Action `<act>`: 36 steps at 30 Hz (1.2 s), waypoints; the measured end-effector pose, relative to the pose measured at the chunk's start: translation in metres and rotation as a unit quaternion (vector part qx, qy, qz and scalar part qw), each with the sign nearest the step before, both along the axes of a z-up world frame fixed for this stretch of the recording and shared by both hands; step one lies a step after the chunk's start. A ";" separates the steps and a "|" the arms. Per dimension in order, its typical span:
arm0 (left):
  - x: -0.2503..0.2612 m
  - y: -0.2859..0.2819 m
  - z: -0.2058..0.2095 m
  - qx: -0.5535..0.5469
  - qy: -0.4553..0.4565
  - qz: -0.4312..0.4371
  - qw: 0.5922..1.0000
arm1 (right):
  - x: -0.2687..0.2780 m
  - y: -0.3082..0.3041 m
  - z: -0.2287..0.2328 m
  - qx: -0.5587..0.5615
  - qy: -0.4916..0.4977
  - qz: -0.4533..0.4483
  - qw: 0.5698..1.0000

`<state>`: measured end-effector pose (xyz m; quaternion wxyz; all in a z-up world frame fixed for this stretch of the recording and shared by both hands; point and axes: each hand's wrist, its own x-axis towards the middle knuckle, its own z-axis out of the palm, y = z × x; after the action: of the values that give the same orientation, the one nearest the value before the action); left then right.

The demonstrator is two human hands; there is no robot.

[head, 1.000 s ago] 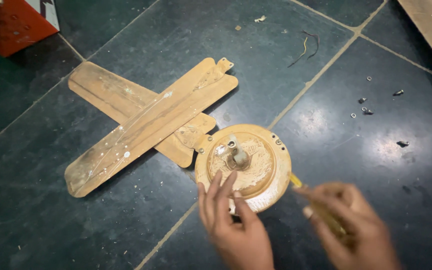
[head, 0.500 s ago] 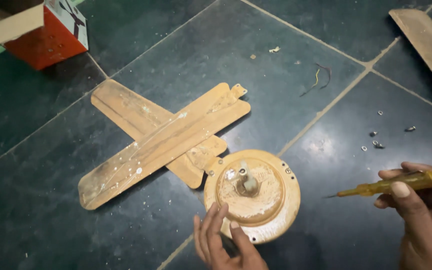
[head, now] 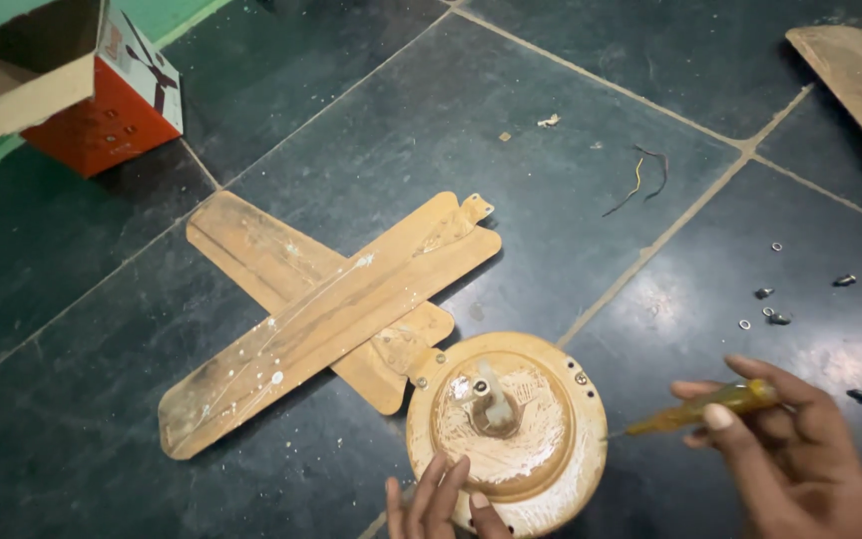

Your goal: The person assembles a ceiling fan on the floor by attaching two wooden blades to the motor housing using a screwdriver, screws, and washers. The third blade remains detached on the floor.

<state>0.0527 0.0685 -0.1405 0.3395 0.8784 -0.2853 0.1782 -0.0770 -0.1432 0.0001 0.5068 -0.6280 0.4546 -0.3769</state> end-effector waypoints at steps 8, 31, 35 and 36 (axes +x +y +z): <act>-0.036 -0.044 0.046 -0.447 0.312 0.189 0.817 | 0.007 0.032 0.007 0.017 -0.069 0.085 0.994; -0.022 -0.023 0.171 -0.249 0.342 0.018 0.906 | 0.060 0.081 0.071 -0.203 0.019 0.375 0.904; -0.025 -0.027 0.164 -0.187 0.236 0.015 0.953 | 0.060 0.065 0.074 -0.089 0.061 0.374 0.921; -0.025 -0.028 0.162 -0.179 0.255 0.036 0.950 | 0.060 0.059 0.073 -0.083 0.042 0.327 0.940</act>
<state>0.0275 0.0407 0.0214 0.5460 0.8290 -0.1209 0.0086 -0.0171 -0.0845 0.0734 0.5289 -0.7970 0.2124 -0.1997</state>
